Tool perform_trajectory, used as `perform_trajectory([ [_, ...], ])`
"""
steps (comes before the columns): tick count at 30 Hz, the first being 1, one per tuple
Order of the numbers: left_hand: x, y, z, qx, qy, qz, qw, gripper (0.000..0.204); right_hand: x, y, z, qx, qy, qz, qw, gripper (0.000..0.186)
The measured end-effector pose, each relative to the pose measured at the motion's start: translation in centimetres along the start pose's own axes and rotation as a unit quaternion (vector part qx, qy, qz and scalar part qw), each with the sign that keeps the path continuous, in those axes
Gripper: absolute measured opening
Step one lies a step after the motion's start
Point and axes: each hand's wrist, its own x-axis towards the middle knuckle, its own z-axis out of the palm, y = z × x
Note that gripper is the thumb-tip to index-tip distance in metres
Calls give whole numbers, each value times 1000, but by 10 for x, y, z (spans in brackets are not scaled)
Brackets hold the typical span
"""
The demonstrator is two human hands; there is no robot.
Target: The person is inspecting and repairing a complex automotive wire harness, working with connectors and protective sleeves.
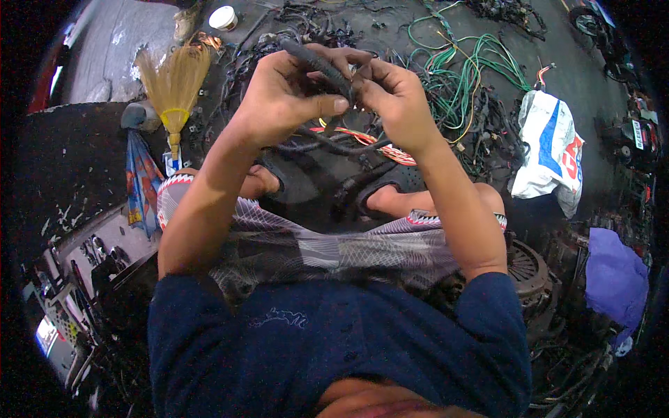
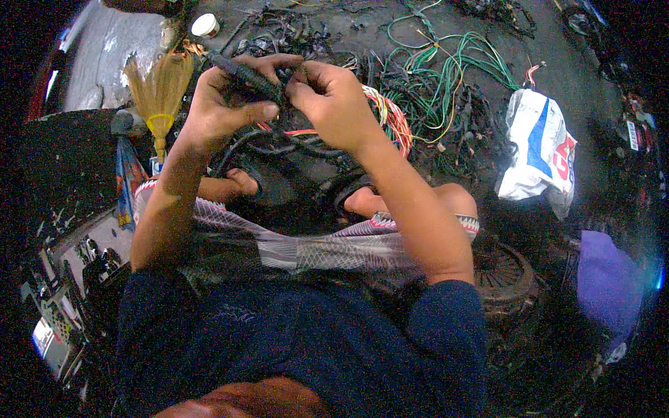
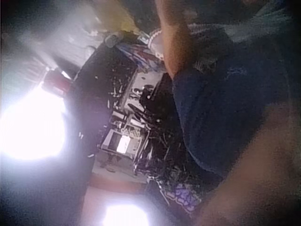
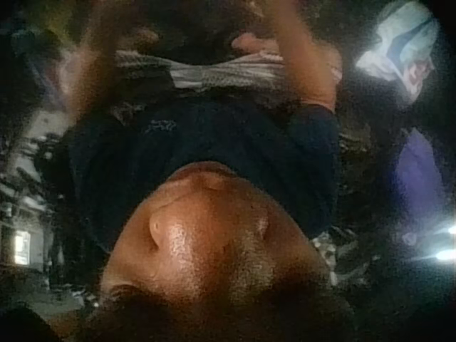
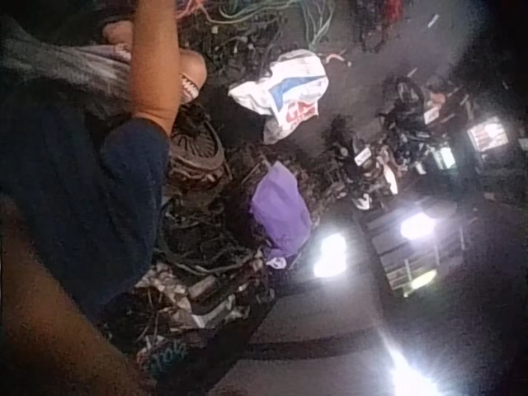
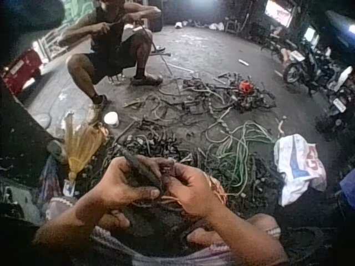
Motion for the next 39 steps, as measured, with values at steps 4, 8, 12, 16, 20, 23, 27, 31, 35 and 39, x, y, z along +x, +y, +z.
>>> perform_trajectory([
  [4,-1,7,-4,45,-8,-39,998,29,0,2,-3,125,-39,102,986,19],
  [8,3,11,-5,39,63,-60,995,24,-2,13,5,350,-10,171,921,26],
  [12,4,9,-6,211,131,10,969,19,-8,2,12,214,-98,89,968,37],
  [16,3,16,-6,211,122,15,970,17,-10,-4,9,221,-112,86,965,29],
  [20,3,14,-4,171,110,-53,978,19,-9,-5,15,252,-62,79,962,19],
  [23,2,3,7,158,172,-94,968,18,-8,-6,18,183,21,83,979,19],
  [27,2,0,18,127,226,-115,959,13,-2,0,8,134,69,110,982,21],
  [31,-2,5,26,82,239,-155,955,16,5,2,2,75,90,72,991,19],
  [35,-8,8,22,-108,219,-265,933,20,8,7,-1,24,104,57,993,15],
  [39,-10,9,21,-218,218,-258,916,20,9,17,-4,-225,129,-145,955,11],
])
